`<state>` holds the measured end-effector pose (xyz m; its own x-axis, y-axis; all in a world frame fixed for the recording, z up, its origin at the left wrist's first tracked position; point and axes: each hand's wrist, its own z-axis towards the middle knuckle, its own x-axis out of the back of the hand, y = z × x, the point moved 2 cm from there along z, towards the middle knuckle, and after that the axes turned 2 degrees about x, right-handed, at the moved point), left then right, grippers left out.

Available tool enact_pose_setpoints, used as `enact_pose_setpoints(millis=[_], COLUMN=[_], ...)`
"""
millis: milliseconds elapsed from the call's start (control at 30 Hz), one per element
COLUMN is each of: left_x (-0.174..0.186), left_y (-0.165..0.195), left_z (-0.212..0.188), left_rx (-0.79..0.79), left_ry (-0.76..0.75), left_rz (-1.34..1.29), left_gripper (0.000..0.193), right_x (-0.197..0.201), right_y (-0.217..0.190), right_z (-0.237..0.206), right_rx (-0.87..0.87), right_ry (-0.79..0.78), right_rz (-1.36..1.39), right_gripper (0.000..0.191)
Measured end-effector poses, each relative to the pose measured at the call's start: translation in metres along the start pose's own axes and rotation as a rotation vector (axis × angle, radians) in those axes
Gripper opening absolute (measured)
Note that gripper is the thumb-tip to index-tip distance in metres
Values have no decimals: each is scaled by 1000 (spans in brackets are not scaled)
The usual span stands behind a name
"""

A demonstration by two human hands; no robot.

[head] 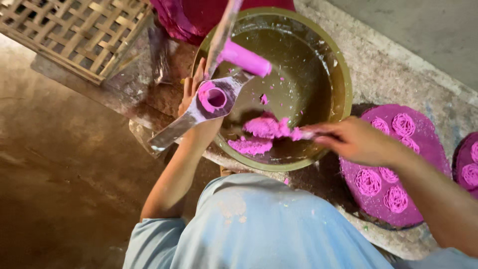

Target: The person fills a wooden extruder tool with pink paste from a large bowl and squeezes rosette shapes onto round pink boards, working on one board at a time. When a board is covered with rosettes, they set it aside and place a new board on the work surface to continue piping.

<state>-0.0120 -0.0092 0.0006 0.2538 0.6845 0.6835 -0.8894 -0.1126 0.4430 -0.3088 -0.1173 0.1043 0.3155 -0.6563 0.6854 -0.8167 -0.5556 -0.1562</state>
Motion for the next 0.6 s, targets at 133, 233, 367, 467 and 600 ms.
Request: enact_pose_setpoints(millis=[133,233,367,467,600], left_x=[-1,15,11,-1,-9], left_y=[7,28,35,47,40], left_z=[1,1,2,-4,-20], left_rx=[174,-278,-115,-265,-61], left_ry=[-347,-198,-517,-320,-444], left_rz=[-189,-290,-188,-203,-550], left_gripper=[73,79,105,64,35], right_x=[39,54,64,42,25], right_y=[-13,-15,-42,-91,-113], right_z=[-25,-22,-26,-14,-28], right_rx=[873,592,299,352,582], right_ry=[335,268,463,506,765], right_rz=[406,299,-269,-593,-764], right_gripper=[32,30,23,19,20])
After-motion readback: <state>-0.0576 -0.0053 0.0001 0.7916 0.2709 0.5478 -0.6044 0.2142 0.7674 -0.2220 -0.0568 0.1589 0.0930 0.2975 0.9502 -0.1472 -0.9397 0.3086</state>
